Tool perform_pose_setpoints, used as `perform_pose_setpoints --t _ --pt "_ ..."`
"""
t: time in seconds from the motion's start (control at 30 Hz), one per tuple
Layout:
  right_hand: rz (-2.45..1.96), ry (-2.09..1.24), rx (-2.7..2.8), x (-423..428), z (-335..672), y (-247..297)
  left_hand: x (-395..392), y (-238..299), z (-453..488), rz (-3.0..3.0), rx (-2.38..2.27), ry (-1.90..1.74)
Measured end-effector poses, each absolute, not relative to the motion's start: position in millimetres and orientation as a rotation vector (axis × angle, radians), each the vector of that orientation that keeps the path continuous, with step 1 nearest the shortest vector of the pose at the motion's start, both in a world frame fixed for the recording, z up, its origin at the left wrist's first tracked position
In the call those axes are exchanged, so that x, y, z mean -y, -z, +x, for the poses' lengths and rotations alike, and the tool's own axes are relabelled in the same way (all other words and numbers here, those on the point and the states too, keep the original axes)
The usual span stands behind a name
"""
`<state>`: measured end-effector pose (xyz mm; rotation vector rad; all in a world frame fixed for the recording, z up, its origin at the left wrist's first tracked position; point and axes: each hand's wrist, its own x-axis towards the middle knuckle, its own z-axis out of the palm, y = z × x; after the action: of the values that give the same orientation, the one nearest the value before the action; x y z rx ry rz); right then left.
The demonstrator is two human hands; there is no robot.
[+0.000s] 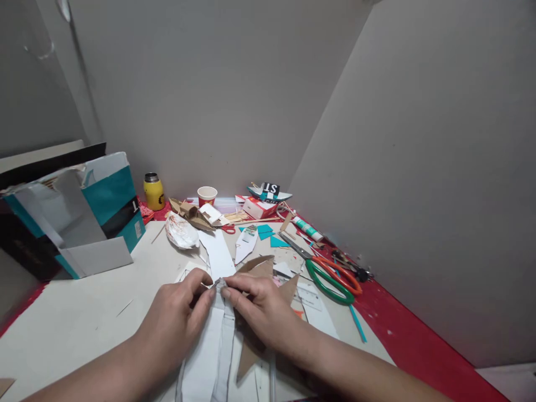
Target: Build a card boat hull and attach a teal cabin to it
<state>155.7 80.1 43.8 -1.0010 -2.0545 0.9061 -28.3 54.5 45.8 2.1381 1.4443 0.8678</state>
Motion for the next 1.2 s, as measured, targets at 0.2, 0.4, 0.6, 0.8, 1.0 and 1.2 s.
perform_pose_setpoints --t 0.2,0.4,0.6,0.8,1.0,1.2 --pt "-0.949 -0.849 2.066 -77.2 153.3 -47.9 -54.3 -39.0 -26.5 2.228 -1.327 -0.996" --pt "-0.955 -0.85 2.085 -77.1 153.2 -49.2 -54.7 -38.0 -25.4 2.131 -1.31 -0.995" --pt "-0.993 -1.074 1.981 -79.7 151.4 -45.4 -56.9 -36.9 -26.5 1.888 -1.318 -0.985" --pt "-1.102 -1.19 1.79 -79.8 151.7 -44.8 -55.5 -39.8 -25.1 1.932 -1.313 -0.988" --pt "-1.024 -1.258 1.77 -77.5 157.4 -46.7 -52.9 -41.7 -25.2 2.054 -1.27 -0.985" --pt "-1.075 -1.004 2.101 -76.9 160.5 -53.2 -51.5 -38.6 -22.4 2.014 -1.271 -0.91"
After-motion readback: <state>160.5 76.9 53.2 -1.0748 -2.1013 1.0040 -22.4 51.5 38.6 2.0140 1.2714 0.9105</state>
